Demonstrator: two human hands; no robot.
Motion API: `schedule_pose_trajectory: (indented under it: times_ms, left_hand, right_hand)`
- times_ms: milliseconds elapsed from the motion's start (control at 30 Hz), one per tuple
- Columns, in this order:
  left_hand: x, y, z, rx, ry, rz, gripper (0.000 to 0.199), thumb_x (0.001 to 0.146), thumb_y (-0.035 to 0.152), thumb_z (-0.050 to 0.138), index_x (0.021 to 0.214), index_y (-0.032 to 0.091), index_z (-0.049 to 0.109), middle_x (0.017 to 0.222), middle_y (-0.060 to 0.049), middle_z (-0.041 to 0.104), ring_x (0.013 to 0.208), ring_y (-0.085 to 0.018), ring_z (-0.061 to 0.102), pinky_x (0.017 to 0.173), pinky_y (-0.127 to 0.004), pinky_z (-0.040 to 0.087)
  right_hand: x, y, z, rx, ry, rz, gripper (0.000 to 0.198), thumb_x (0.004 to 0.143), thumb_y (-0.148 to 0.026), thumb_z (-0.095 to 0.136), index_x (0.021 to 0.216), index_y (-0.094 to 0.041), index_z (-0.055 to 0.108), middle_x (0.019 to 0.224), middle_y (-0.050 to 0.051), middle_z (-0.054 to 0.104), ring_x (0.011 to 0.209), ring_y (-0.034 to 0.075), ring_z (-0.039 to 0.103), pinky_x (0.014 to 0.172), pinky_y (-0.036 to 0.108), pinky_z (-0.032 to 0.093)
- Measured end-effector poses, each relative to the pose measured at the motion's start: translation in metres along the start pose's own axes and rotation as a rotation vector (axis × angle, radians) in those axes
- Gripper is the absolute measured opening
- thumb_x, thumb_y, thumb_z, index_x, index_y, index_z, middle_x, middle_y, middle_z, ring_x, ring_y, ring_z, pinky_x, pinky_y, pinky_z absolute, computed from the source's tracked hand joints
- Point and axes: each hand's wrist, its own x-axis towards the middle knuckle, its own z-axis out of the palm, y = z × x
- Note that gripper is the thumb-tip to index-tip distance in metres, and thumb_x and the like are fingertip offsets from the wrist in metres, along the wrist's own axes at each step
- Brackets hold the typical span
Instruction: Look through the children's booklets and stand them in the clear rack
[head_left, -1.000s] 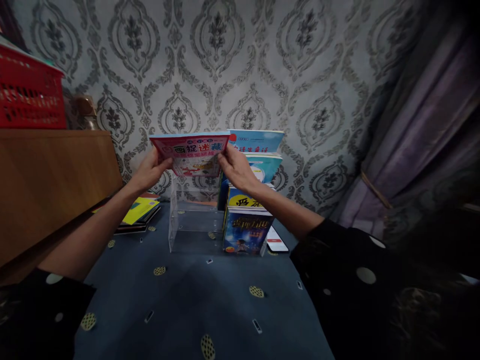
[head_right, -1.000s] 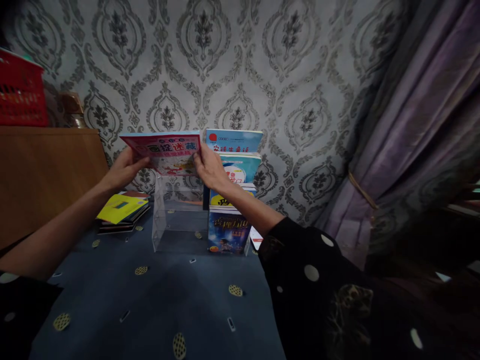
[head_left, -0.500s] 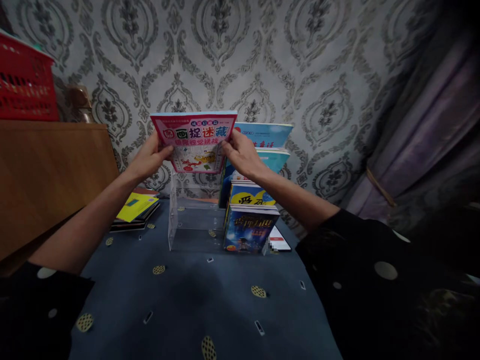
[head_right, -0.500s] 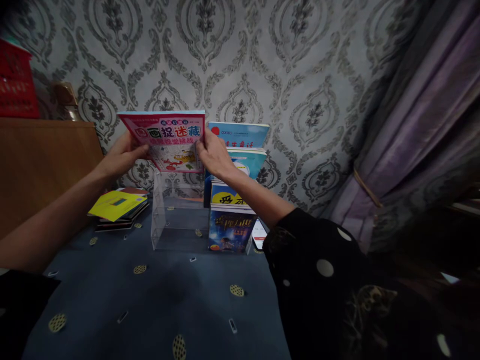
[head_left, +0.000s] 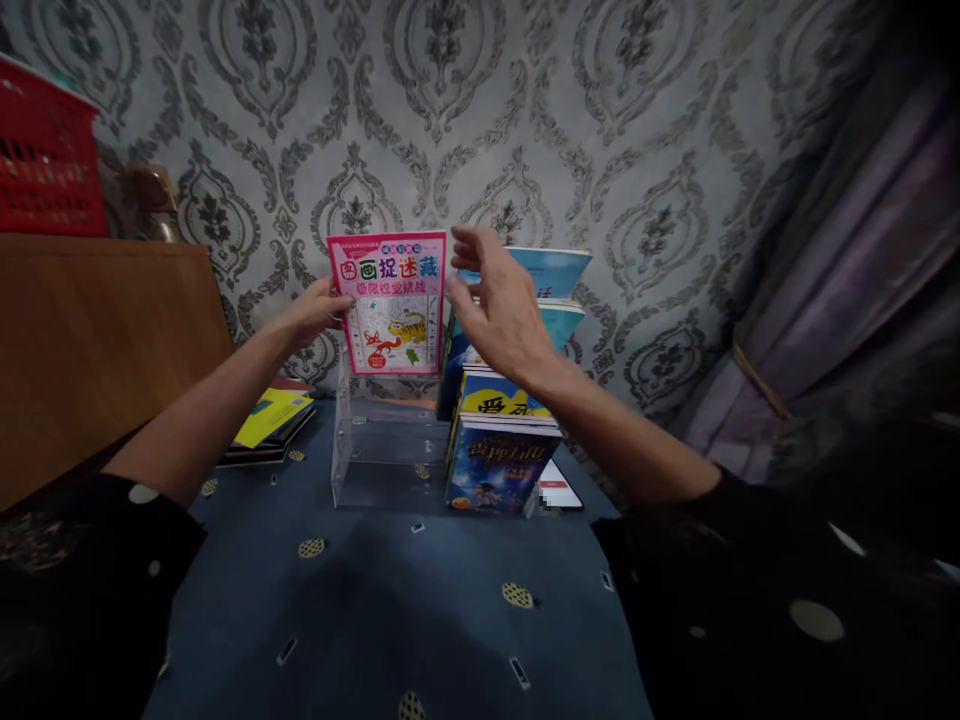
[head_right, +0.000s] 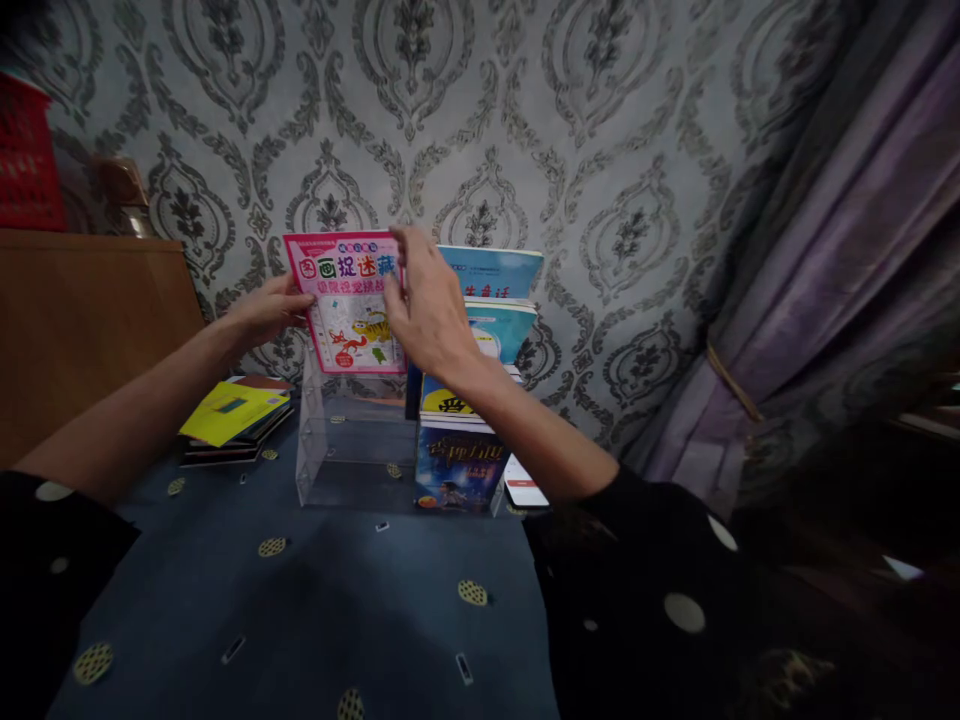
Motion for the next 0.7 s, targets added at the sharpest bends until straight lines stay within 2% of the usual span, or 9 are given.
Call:
schedule_pose_trajectory:
  times_ms: [100, 200, 300, 400, 567, 700]
  left_hand:
    - [0.003, -0.008, 0.005, -0.021, 0.001, -0.010, 0.042, 0.063, 0.026, 0.070, 0.103, 0.020, 0.062, 0.091, -0.003, 0.071, 0.077, -0.019, 0.063, 0.065, -0.029, 0.049]
    - [0.003, -0.010, 0.007, 0.007, 0.009, 0.002, 0.039, 0.065, 0.027, 0.070, 0.103, 0.021, 0.064, 0.092, -0.003, 0.072, 0.080, -0.020, 0.063, 0.067, -0.029, 0.048]
    - [0.001, -0.013, 0.008, 0.041, 0.041, 0.004, 0.034, 0.067, 0.031, 0.070, 0.099, 0.021, 0.064, 0.093, -0.003, 0.071, 0.084, -0.020, 0.062, 0.069, -0.029, 0.046]
    - [-0.004, -0.017, 0.011, 0.026, 0.056, -0.023, 0.036, 0.069, 0.039, 0.072, 0.098, 0.020, 0.062, 0.094, -0.004, 0.071, 0.087, -0.021, 0.062, 0.072, -0.030, 0.047]
    - [-0.014, -0.023, 0.021, -0.042, 0.031, -0.001, 0.041, 0.072, 0.046, 0.071, 0.101, 0.018, 0.061, 0.095, -0.004, 0.072, 0.093, -0.024, 0.065, 0.077, -0.032, 0.051]
    - [-0.017, -0.024, 0.027, -0.082, -0.002, 0.055, 0.047, 0.072, 0.045, 0.074, 0.106, 0.016, 0.062, 0.100, -0.006, 0.073, 0.102, -0.027, 0.066, 0.088, -0.038, 0.053]
  right_hand:
    - [-0.040, -0.025, 0.009, 0.032, -0.106, -0.032, 0.035, 0.097, -0.021, 0.042, 0.132, -0.020, 0.049, 0.129, 0.015, 0.059, 0.121, 0.029, 0.056, 0.102, 0.055, 0.049]
    - [-0.087, -0.043, 0.027, 0.078, -0.356, -0.032, 0.033, 0.097, -0.017, 0.039, 0.126, -0.018, 0.054, 0.119, 0.014, 0.062, 0.114, 0.026, 0.059, 0.099, 0.049, 0.052]
    - [-0.133, -0.053, 0.044, 0.129, -0.616, 0.047, 0.032, 0.097, -0.015, 0.043, 0.125, -0.019, 0.057, 0.122, 0.013, 0.062, 0.114, 0.024, 0.060, 0.099, 0.043, 0.052]
    - [-0.168, -0.060, 0.057, 0.166, -0.780, 0.153, 0.031, 0.097, -0.018, 0.045, 0.126, -0.017, 0.057, 0.124, 0.014, 0.062, 0.114, 0.024, 0.061, 0.100, 0.040, 0.052]
    - [-0.210, -0.067, 0.072, 0.254, -0.908, 0.335, 0.034, 0.098, -0.024, 0.047, 0.130, -0.022, 0.057, 0.130, 0.012, 0.062, 0.125, 0.025, 0.058, 0.107, 0.039, 0.047]
    - [-0.240, -0.069, 0.086, 0.351, -0.889, 0.453, 0.040, 0.096, -0.028, 0.049, 0.136, -0.026, 0.055, 0.138, 0.011, 0.059, 0.131, 0.026, 0.054, 0.110, 0.042, 0.045]
